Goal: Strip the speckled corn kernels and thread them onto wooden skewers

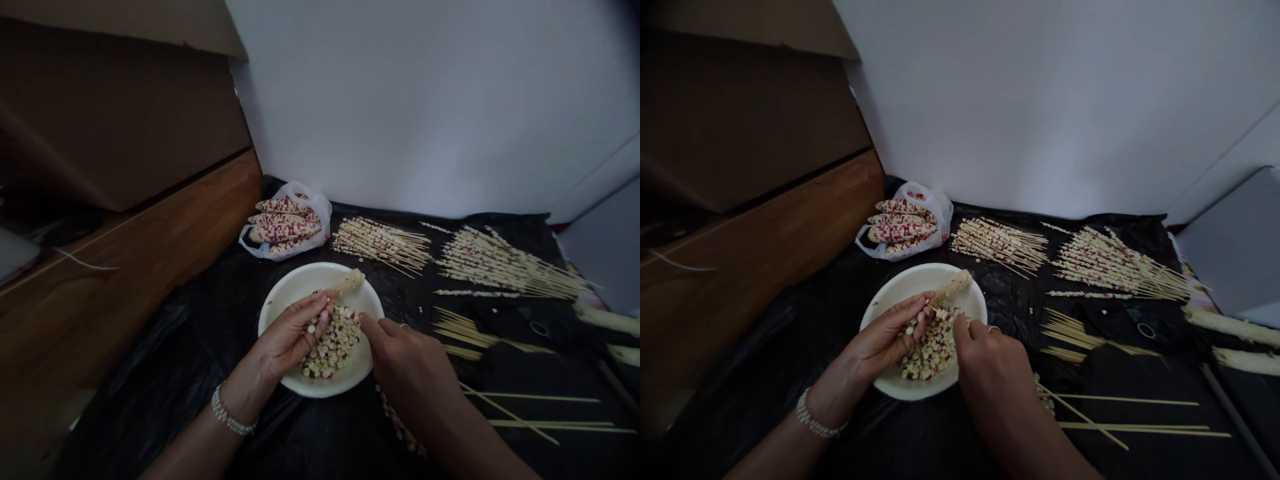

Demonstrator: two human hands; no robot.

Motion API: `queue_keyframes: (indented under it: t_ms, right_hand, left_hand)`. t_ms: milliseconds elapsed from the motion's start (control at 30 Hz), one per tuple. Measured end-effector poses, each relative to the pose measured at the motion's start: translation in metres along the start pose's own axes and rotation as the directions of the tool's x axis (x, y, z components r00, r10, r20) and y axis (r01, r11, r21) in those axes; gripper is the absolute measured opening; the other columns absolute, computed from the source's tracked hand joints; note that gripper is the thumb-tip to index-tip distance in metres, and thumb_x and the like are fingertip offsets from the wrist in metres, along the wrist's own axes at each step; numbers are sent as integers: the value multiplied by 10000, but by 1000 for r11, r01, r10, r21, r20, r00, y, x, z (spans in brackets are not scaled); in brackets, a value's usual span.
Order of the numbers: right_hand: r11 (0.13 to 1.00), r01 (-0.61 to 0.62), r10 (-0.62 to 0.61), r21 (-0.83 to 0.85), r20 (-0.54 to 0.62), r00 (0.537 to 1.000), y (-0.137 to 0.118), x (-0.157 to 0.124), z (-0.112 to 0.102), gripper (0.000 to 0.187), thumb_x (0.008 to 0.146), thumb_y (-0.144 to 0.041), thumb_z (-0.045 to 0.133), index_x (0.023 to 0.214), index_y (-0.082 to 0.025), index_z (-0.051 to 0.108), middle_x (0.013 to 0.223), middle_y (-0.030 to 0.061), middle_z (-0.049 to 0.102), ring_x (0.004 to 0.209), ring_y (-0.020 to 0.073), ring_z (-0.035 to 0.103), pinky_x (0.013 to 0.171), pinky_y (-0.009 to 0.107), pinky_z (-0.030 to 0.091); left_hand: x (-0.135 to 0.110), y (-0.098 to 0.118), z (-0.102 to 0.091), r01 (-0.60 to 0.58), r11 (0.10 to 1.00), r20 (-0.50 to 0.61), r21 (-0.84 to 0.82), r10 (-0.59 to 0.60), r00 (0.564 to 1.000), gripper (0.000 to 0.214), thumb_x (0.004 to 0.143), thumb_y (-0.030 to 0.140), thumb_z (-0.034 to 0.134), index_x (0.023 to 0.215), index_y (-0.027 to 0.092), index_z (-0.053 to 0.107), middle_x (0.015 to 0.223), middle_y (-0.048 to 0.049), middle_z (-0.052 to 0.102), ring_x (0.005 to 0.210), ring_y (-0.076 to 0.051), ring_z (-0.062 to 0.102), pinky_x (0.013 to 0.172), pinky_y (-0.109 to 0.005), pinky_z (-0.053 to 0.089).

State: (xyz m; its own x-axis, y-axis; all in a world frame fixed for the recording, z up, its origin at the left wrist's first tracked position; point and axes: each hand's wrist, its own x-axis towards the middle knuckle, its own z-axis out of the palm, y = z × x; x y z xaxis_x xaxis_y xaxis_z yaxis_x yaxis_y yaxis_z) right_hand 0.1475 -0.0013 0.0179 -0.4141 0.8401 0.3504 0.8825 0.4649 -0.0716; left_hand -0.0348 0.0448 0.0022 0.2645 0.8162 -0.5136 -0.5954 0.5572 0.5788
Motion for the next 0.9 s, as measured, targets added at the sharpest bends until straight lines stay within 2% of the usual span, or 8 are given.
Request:
queue_keyframes:
  t_ms: [267,600,900]
  right_hand:
    - [999,-3,3,34,10,1000,-4,0,-1,307,730,-32,469,982,-148,601,677,8,611,497,154,571,454,280,276]
    - [1000,-8,8,-3,-3,1000,-6,-1,6,323,729,-39,464,1008,-140,594,687,23,638,507,130,581,448,256,289]
    - [999,-4,5,37,-21,1000,-8,-2,14,331,759,-41,422,1033,-115,594,687,37,635,500,154,596,436,268,307]
  left_hand:
    - [1,0,-1,-2,1000,-41,-8,1,999,179,767,67,668,928,141,690,786,-11,678,705,-51,619,644,-105,496]
    - [3,-5,1,13,998,-34,-65,-15,999,131,763,42,659,866,117,690,744,-20,677,657,-55,631,621,-104,515]
    - [1,-5,5,-20,1000,-29,-7,19,999,85,767,28,647,789,101,685,714,-29,651,610,-51,621,580,-100,527]
